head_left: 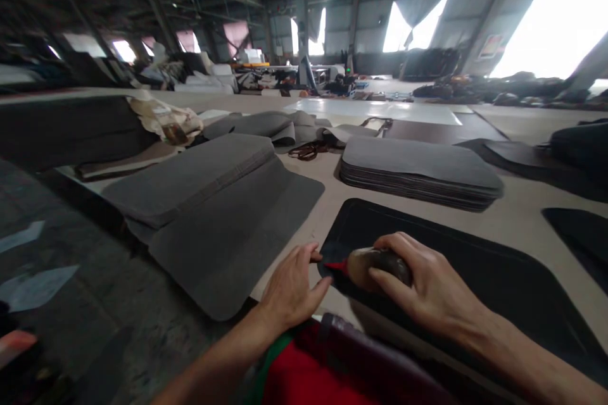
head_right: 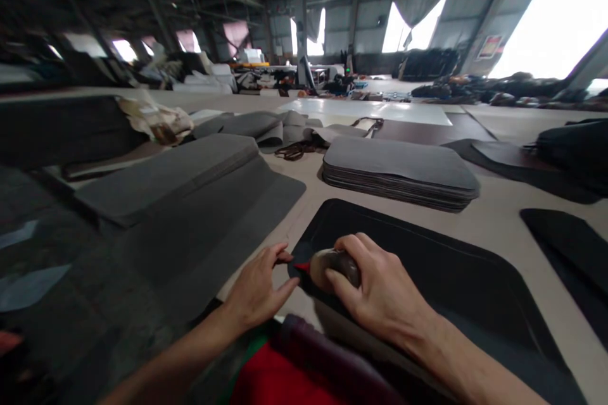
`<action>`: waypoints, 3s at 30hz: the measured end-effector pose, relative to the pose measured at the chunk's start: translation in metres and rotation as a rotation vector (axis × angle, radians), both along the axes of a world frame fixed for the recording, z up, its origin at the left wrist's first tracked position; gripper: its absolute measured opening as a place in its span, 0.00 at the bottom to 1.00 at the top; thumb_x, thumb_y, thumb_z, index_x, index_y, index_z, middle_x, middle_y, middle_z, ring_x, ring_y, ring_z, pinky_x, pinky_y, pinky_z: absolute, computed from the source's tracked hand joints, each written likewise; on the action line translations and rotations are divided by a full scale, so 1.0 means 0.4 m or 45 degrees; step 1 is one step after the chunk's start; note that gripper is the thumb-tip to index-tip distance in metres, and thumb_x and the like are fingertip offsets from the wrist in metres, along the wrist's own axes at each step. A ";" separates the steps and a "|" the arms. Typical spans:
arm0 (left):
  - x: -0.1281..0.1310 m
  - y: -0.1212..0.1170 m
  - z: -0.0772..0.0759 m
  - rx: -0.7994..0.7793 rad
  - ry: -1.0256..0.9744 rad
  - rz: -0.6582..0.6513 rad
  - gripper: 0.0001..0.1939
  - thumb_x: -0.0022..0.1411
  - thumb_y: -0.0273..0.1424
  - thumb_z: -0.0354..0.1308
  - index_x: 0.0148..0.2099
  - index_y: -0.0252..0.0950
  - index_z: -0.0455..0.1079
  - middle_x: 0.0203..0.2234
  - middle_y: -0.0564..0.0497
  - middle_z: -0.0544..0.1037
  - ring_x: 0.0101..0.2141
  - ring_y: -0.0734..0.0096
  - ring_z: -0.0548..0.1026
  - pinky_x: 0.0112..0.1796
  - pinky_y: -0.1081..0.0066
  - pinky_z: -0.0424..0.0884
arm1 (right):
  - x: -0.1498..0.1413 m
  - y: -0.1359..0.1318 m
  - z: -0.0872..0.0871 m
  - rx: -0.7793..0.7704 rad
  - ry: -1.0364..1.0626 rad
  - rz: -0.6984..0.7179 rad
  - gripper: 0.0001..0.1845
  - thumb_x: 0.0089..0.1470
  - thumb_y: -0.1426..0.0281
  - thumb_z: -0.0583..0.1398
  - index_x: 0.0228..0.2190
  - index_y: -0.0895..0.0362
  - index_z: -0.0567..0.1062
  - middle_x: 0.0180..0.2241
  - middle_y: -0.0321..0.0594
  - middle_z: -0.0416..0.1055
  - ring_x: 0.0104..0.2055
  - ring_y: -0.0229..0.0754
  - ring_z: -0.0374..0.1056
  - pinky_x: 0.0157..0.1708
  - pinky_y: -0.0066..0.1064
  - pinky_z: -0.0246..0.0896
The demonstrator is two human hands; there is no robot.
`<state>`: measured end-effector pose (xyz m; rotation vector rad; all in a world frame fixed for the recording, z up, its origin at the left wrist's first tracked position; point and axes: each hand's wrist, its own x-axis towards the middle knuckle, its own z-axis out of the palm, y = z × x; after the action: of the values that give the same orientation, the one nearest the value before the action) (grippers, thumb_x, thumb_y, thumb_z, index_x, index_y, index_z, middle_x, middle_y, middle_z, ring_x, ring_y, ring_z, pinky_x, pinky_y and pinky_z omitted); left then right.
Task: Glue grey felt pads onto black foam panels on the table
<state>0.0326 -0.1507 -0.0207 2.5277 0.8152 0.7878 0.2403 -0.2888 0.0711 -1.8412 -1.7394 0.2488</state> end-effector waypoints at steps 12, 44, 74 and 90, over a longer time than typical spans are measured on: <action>-0.004 0.000 -0.003 0.010 0.008 -0.011 0.32 0.57 0.29 0.64 0.60 0.37 0.55 0.46 0.47 0.74 0.48 0.58 0.73 0.52 0.56 0.70 | -0.020 0.045 0.055 -0.111 -0.123 -0.065 0.08 0.56 0.65 0.56 0.37 0.54 0.69 0.35 0.38 0.68 0.34 0.43 0.64 0.34 0.34 0.53; 0.001 0.001 0.005 -0.003 -0.009 -0.029 0.27 0.57 0.27 0.63 0.56 0.39 0.57 0.44 0.46 0.74 0.46 0.58 0.74 0.48 0.56 0.72 | -0.041 0.114 0.147 -0.239 -0.330 -0.048 0.07 0.53 0.67 0.57 0.34 0.54 0.71 0.30 0.38 0.71 0.30 0.41 0.62 0.27 0.30 0.44; 0.000 0.001 0.008 0.013 -0.004 -0.039 0.26 0.57 0.28 0.63 0.56 0.39 0.58 0.44 0.47 0.73 0.46 0.58 0.74 0.48 0.56 0.72 | -0.048 0.115 0.164 -0.280 -0.406 -0.057 0.06 0.53 0.66 0.57 0.31 0.55 0.71 0.25 0.37 0.69 0.25 0.40 0.62 0.23 0.30 0.42; 0.000 0.000 0.006 0.032 0.019 -0.033 0.27 0.57 0.28 0.64 0.57 0.38 0.58 0.44 0.47 0.74 0.46 0.58 0.73 0.48 0.57 0.71 | -0.033 0.099 0.174 -0.373 -0.388 -0.093 0.06 0.51 0.66 0.56 0.31 0.53 0.71 0.25 0.37 0.70 0.25 0.41 0.61 0.25 0.32 0.42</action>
<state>0.0325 -0.1507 -0.0185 2.5638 0.7799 0.7768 0.2271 -0.2491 0.1407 -2.2472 -1.9134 0.2116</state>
